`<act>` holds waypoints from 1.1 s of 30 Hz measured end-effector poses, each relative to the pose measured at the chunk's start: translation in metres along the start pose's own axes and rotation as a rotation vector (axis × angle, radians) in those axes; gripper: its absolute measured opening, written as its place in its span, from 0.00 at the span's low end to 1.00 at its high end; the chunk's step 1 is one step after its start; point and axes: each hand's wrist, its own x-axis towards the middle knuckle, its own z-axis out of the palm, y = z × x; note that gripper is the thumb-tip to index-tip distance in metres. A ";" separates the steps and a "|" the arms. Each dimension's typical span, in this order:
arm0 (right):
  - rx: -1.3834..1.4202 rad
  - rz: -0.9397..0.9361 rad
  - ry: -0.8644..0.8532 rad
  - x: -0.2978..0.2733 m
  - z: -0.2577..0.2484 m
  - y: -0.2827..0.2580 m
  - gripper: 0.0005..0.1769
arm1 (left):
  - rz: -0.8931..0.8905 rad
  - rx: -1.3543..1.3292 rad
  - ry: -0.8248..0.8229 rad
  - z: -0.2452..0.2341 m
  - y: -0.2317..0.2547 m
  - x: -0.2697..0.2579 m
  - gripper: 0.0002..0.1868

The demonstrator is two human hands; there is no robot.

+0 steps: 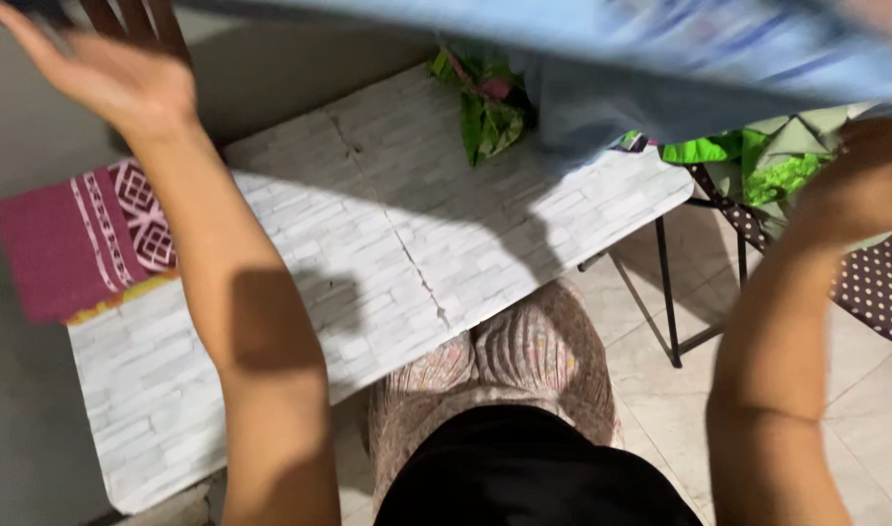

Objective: The person folds a maroon towel on a white table, aligning edges and making multiple folds to create a compact stack. They then fold a light blue towel using the same method and place it beside the maroon one.

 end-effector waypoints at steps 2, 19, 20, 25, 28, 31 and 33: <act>0.030 -0.138 -0.135 -0.068 0.011 -0.047 0.15 | -0.066 0.126 0.205 -0.052 -0.003 -0.041 0.61; 0.155 0.001 -1.030 -0.393 0.093 -0.168 0.10 | -1.091 0.917 0.474 -0.162 -0.143 -0.465 0.31; 0.176 -0.026 -1.006 -0.395 0.094 -0.168 0.10 | -1.189 0.867 0.473 -0.157 -0.145 -0.467 0.33; 0.224 -0.124 -0.998 -0.398 0.089 -0.181 0.10 | -1.319 0.705 0.429 -0.136 -0.156 -0.477 0.33; 0.211 -0.157 -1.011 -0.393 0.080 -0.191 0.13 | -0.904 0.686 0.323 -0.126 -0.161 -0.480 0.22; 0.141 -0.064 -1.072 -0.382 0.081 -0.195 0.18 | -0.756 0.681 0.340 -0.120 -0.157 -0.479 0.16; 0.151 0.031 -1.061 -0.369 0.094 -0.190 0.26 | -0.720 0.819 0.344 -0.121 -0.150 -0.474 0.15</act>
